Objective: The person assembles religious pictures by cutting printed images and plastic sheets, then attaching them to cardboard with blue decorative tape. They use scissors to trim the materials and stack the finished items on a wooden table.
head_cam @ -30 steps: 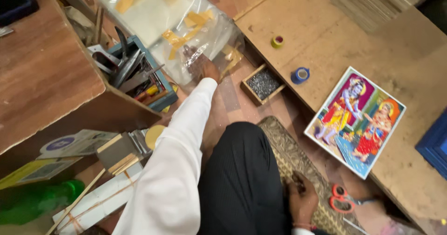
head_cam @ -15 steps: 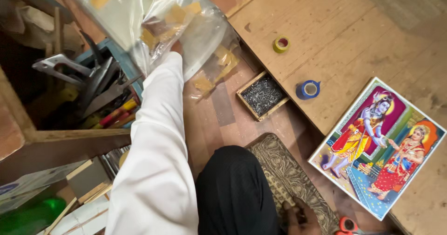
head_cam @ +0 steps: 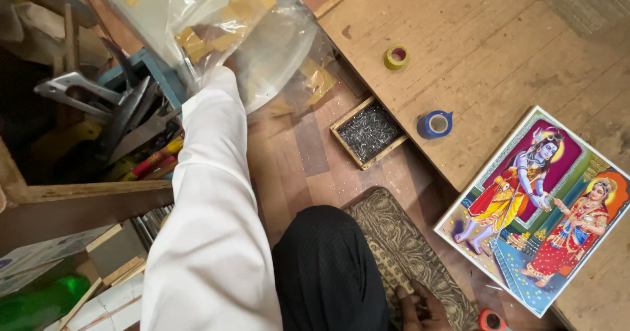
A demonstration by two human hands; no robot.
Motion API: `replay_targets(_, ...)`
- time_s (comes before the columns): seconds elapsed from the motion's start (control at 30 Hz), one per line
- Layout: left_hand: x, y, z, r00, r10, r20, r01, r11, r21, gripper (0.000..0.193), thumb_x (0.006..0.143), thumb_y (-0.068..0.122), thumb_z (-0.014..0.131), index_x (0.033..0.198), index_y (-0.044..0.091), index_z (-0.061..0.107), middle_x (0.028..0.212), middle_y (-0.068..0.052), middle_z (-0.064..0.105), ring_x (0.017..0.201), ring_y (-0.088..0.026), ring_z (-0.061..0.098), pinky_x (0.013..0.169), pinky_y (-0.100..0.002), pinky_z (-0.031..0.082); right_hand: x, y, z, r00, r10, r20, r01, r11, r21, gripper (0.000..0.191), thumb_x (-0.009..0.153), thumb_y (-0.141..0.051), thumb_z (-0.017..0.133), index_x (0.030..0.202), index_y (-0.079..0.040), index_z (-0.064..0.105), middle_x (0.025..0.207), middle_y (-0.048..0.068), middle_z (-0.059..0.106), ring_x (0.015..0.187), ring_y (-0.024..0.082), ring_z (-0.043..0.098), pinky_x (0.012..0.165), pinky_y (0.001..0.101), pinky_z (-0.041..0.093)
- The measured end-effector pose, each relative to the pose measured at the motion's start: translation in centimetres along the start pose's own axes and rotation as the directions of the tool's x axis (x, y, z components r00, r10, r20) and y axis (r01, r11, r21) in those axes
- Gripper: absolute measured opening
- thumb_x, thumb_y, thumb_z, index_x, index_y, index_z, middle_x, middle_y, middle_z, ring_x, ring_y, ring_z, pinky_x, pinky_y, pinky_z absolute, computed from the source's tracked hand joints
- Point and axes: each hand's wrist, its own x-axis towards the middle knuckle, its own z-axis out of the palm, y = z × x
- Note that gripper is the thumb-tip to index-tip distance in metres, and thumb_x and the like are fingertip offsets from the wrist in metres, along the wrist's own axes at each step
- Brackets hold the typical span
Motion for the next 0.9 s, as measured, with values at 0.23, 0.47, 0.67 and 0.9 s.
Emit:
replay_targets(0.23,-2.6,0.5,-1.7,0.983,0.111,0.143,-0.112,0.994,0.000,0.023,0.093,0.009,0.064,0.114,0.001,0.060,0.102,-0.022,0.070,0.091,-0.040,0.070,0.076,-0.050,0.056,-1.5,-3.9,-0.8,0.993,-0.115,0.000,0.115,0.990,-0.081,0.039,0.078,-0.010,0.086,0.114,0.001,0.078,0.076,0.009,0.069,0.063,0.015,0.064,0.061,0.0276,0.053)
replay_targets(0.47,-12.8,0.3,-4.5,0.910,0.407,0.083,-0.411,0.911,0.039,0.014,0.097,0.008,0.062,0.109,0.002,0.064,0.095,-0.020,0.073,0.085,-0.039,0.073,0.071,-0.050,0.059,-4.4,-7.2,-2.6,0.992,-0.124,0.016,0.124,0.990,-0.071,0.034,0.082,-0.015,0.083,0.113,-0.004,0.076,0.077,0.008,0.071,0.065,0.016,0.065,0.059,0.0292,0.053)
replay_targets(0.67,-20.9,-0.4,-13.7,0.774,0.633,0.010,-0.633,0.774,0.023,0.021,0.082,0.002,0.065,0.102,0.001,0.064,0.083,-0.019,0.073,0.077,-0.038,0.073,0.066,-0.050,0.058,-6.3,-6.8,-3.9,0.964,-0.262,0.035,0.264,0.962,-0.066,0.035,0.079,-0.015,0.082,0.112,-0.004,0.077,0.078,0.007,0.075,0.068,0.014,0.069,0.064,0.0290,0.055)
replay_targets(0.9,-24.0,5.1,-32.1,0.581,0.812,-0.046,-0.805,0.567,-0.175,0.016,0.081,0.006,0.067,0.089,0.012,0.079,0.087,-0.022,0.073,0.080,-0.043,0.070,0.072,-0.054,0.056,-8.6,-6.4,-5.7,0.956,-0.281,0.082,0.277,0.959,0.054,0.034,0.082,-0.013,0.078,0.114,-0.003,0.076,0.080,0.009,0.077,0.069,0.015,0.072,0.064,0.0293,0.056)
